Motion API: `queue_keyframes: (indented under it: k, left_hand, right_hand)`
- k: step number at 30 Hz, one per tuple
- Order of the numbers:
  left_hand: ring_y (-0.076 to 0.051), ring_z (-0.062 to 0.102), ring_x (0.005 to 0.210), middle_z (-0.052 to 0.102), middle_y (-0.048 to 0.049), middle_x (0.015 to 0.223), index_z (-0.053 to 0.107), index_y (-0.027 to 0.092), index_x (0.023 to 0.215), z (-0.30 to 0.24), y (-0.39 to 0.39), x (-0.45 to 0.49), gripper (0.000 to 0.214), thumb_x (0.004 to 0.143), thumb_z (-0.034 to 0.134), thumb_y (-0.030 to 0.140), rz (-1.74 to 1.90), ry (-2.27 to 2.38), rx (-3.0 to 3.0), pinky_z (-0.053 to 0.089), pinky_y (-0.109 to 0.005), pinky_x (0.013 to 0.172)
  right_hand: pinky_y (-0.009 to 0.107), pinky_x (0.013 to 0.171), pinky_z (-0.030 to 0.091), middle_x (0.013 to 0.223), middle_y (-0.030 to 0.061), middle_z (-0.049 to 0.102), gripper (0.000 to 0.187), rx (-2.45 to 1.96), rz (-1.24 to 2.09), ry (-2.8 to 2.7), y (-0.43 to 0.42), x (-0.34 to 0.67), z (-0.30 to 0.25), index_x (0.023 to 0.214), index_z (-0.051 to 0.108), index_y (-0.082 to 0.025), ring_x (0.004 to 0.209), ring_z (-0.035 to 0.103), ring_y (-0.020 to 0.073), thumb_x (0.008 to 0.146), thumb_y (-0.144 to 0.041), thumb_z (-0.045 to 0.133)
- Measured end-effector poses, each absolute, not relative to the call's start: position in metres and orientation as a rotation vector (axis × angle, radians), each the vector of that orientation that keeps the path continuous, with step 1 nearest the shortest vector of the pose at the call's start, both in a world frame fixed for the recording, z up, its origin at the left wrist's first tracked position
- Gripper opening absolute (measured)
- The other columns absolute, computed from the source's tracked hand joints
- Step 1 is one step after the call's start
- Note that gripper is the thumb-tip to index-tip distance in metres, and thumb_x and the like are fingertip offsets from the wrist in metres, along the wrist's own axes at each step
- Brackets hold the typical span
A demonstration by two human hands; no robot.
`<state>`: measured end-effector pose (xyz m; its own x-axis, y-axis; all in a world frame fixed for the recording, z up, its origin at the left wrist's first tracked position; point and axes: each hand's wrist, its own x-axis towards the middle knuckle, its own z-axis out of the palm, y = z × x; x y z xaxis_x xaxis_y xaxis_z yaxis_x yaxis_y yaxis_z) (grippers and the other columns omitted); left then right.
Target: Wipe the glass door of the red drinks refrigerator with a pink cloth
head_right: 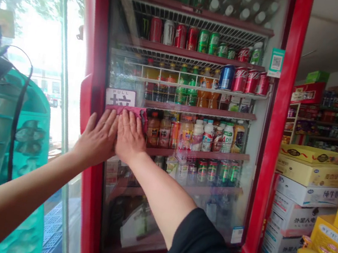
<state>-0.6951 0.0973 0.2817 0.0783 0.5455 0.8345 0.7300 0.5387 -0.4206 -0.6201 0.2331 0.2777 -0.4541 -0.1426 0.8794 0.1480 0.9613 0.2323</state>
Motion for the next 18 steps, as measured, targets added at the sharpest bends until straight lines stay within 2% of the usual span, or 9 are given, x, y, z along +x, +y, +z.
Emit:
queue_keyframes:
  k: [3,6,9,14,18]
  left_hand:
    - [-0.042,0.015,0.171,0.019,-0.0264,0.18,0.021,-0.004,0.173,0.281,0.078,-0.705,0.096,0.091,0.054,0.032,-0.159,-1.542,-1.145,0.015,-0.06,0.14]
    - [-0.045,0.016,0.171,0.022,-0.029,0.179,0.023,-0.005,0.172,0.279,0.082,-0.704,0.101,0.088,0.058,0.037,-0.133,-1.533,-1.121,0.008,-0.064,0.14]
    - [-0.046,0.014,0.171,0.021,-0.0309,0.178,0.025,-0.007,0.171,0.277,0.102,-0.695,0.104,0.087,0.061,0.042,-0.142,-1.543,-1.094,0.006,-0.065,0.14]
    - [-0.045,0.011,0.172,0.014,-0.0282,0.18,0.03,-0.005,0.17,0.277,0.146,-0.673,0.102,0.09,0.063,0.048,-0.146,-1.598,-1.127,0.008,-0.066,0.139]
    - [-0.043,0.011,0.172,0.011,-0.0246,0.182,0.033,0.0,0.171,0.279,0.191,-0.649,0.099,0.092,0.063,0.05,-0.129,-1.593,-1.162,0.004,-0.068,0.138]
  right_hand:
    - [0.056,0.142,0.007,0.183,0.02,0.013,0.068,0.007,-0.37,-2.027,0.218,-0.633,0.282,0.172,0.028,0.003,0.171,0.011,0.0375,0.111,-0.023,0.042]
    - [0.054,0.143,0.006,0.183,0.0199,0.011,0.068,0.022,-0.367,-2.06,0.223,-0.634,0.282,0.172,0.027,0.004,0.172,0.01,0.0358,0.112,-0.023,0.041]
    - [0.053,0.143,0.006,0.183,0.0191,0.011,0.072,0.097,-0.378,-2.055,0.247,-0.624,0.281,0.173,0.026,0.003,0.172,0.009,0.0346,0.113,-0.032,0.045]
    - [0.055,0.143,0.011,0.183,0.0175,0.015,0.079,0.091,-0.39,-2.006,0.301,-0.599,0.277,0.173,0.03,-0.001,0.172,0.014,0.0345,0.11,-0.041,0.055]
    - [0.056,0.143,0.009,0.183,0.0185,0.014,0.085,0.021,-0.401,-1.978,0.351,-0.571,0.27,0.173,0.03,-0.001,0.172,0.012,0.0352,0.107,-0.044,0.061]
